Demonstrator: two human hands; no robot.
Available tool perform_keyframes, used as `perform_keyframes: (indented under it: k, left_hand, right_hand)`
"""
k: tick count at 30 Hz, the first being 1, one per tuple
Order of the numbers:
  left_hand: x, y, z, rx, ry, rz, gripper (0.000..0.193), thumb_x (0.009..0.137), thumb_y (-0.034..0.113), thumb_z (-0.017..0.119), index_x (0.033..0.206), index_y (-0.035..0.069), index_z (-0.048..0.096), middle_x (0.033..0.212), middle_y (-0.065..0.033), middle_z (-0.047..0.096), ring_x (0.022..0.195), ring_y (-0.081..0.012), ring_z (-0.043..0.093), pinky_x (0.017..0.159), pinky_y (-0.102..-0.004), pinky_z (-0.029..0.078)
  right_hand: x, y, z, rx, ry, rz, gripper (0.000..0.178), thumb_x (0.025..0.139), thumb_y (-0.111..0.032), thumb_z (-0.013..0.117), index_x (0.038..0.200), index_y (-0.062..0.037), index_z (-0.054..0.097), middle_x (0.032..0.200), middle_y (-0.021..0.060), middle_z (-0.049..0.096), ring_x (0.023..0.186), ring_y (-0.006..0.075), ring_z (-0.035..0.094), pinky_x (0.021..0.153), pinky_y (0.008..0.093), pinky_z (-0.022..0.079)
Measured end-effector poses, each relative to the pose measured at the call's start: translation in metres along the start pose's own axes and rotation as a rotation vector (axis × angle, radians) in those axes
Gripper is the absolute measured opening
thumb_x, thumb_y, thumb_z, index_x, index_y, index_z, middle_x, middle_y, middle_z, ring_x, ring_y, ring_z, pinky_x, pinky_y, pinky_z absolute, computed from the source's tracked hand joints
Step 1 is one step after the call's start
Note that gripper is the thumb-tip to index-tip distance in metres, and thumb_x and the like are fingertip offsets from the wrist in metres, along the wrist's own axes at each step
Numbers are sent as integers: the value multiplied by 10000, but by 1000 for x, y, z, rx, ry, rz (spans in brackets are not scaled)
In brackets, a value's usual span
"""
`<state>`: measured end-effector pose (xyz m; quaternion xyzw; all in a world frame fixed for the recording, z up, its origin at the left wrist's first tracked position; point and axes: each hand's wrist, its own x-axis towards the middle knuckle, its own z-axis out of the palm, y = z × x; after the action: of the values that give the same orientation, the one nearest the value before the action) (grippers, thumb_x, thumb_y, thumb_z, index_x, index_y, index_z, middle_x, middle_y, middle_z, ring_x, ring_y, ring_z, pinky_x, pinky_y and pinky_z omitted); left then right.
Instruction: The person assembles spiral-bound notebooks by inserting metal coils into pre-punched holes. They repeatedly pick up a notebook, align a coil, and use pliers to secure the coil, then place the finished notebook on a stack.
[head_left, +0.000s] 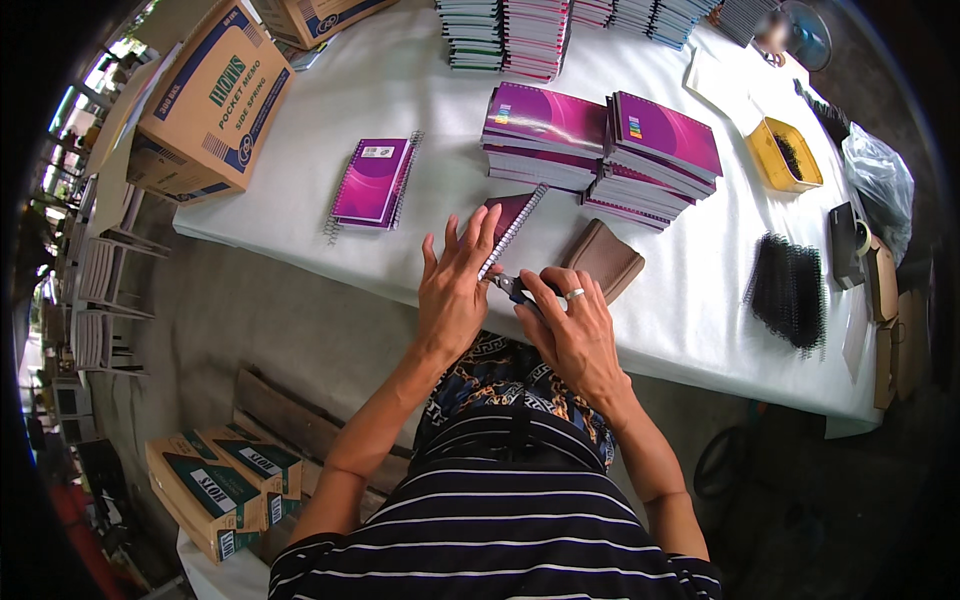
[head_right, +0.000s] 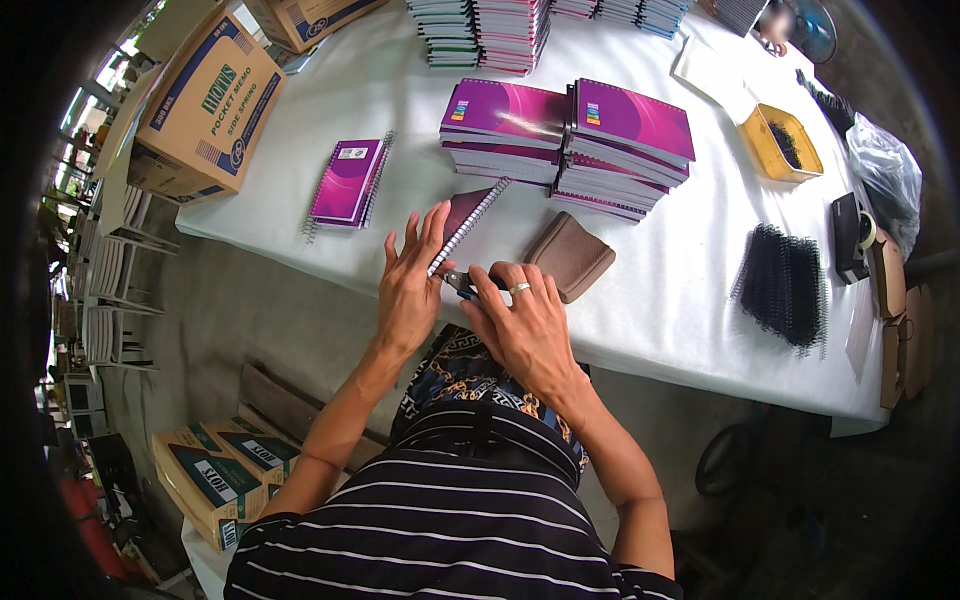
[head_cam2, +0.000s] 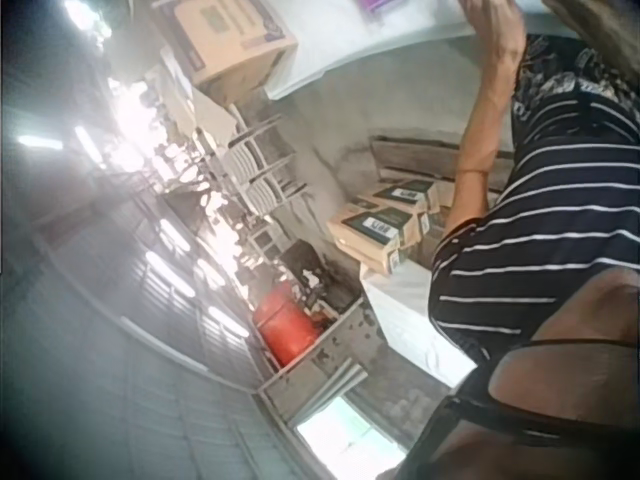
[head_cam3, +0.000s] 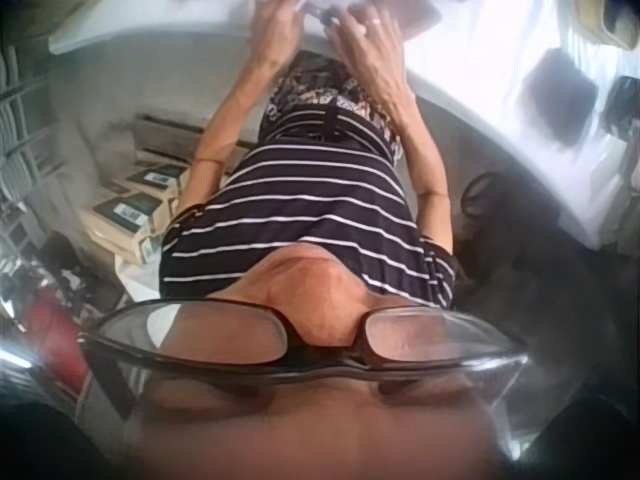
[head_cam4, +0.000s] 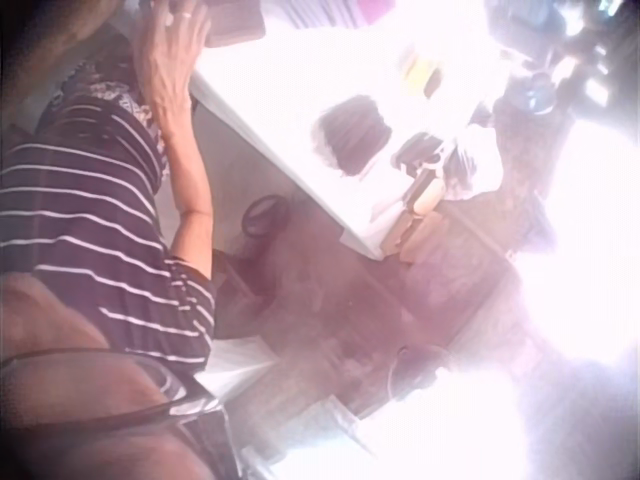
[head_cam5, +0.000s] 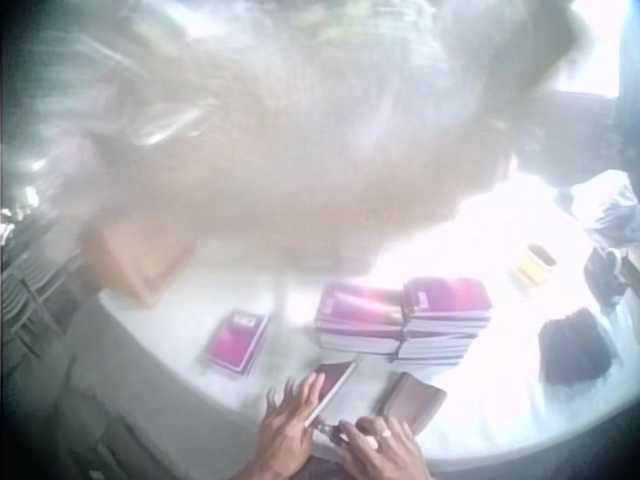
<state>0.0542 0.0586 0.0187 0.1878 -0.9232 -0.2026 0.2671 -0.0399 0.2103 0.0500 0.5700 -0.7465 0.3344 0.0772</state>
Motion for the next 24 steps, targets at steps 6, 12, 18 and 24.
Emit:
perform_keyframes:
  k: [6,12,18,24]
  left_hand:
    - [-2,-2,-1,6,15,7,800,809,-54,636,1515,145,316,1434,-95,499,1335,-391,431,1087,-588,296]
    - [-1,-1,-2,-19,70,-7,779,755,-187,558,1469,74,384,1416,-77,532,1324,-344,469,1103,-554,291]
    - [-1,-10,-13,43,116,124,710,811,-46,639,1466,88,401,1352,-98,582,1304,-333,495,1092,-550,323]
    - [22,-57,-64,34,300,3,643,864,43,645,1458,164,432,1319,-62,614,1285,-322,519,1091,-498,353]
  right_hand:
    - [5,-1,-1,13,-22,-24,407,840,-139,698,1218,-35,590,1065,131,556,915,307,551,789,420,451]
    - [7,-2,3,152,-103,20,319,882,-163,669,1171,-43,608,972,134,574,866,276,582,753,399,462]
    - [32,6,-21,595,-514,315,256,951,-191,586,1118,-1,625,974,189,608,876,322,622,739,429,495]
    - [-11,72,-73,54,-124,491,193,949,-149,592,1093,-31,643,1008,166,643,861,352,640,764,416,505]
